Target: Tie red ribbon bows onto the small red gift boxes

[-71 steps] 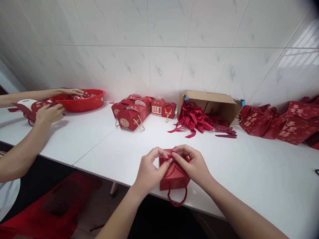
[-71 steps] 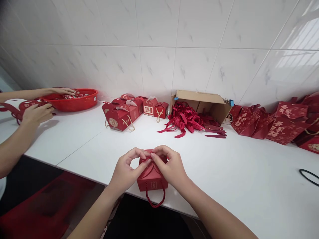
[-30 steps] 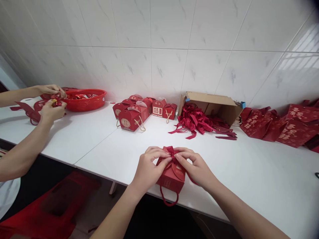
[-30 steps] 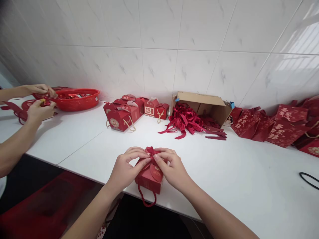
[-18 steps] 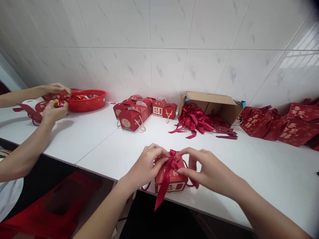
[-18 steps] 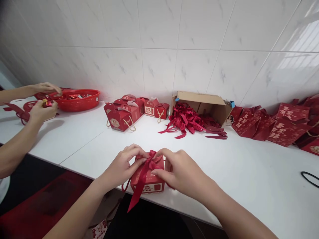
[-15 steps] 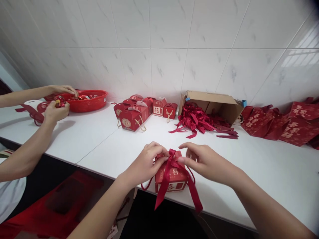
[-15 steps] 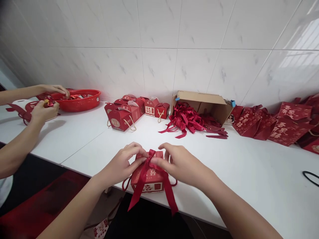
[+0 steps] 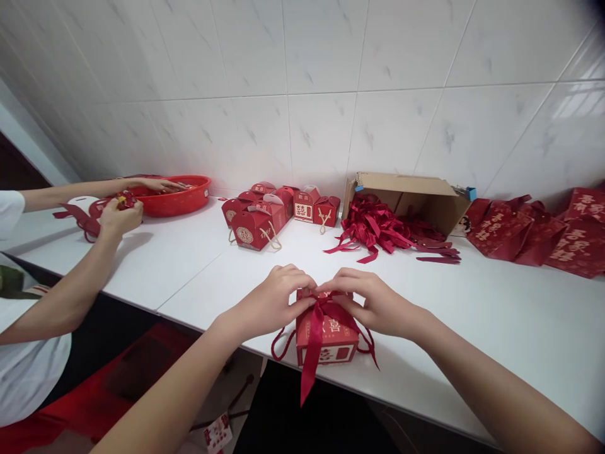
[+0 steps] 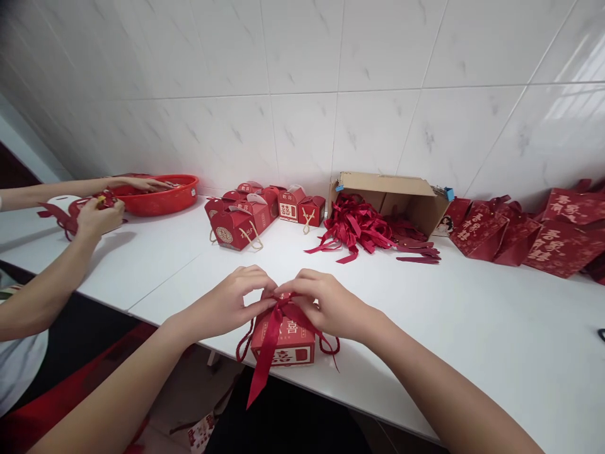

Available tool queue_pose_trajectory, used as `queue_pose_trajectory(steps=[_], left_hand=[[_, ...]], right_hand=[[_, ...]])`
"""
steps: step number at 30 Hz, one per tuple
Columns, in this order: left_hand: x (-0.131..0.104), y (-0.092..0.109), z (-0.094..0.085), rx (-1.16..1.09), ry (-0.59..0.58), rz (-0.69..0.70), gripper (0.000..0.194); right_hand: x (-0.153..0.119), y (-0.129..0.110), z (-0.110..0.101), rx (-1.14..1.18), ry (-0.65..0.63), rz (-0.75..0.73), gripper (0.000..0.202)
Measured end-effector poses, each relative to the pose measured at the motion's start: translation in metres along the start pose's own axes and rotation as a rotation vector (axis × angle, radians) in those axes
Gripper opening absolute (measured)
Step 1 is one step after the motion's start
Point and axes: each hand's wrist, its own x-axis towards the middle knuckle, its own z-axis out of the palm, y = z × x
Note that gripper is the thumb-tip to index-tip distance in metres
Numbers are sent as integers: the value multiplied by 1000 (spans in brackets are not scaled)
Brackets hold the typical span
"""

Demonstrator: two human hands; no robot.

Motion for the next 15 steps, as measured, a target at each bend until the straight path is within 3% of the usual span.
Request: queue_pose_trajectory(steps=[6,11,15], left_hand=[[3,-4,-7,-30,-39,-24,11],[9,-7,-13,-113,-60,-70,14],[13,-10,-9,-202,-142,-79,14]], right_hand=[[-5,11,9,-177,-84,-120,46],[-4,14,14,-169,-97,-127,41],[-5,18,14,-113,-97,-122,46]])
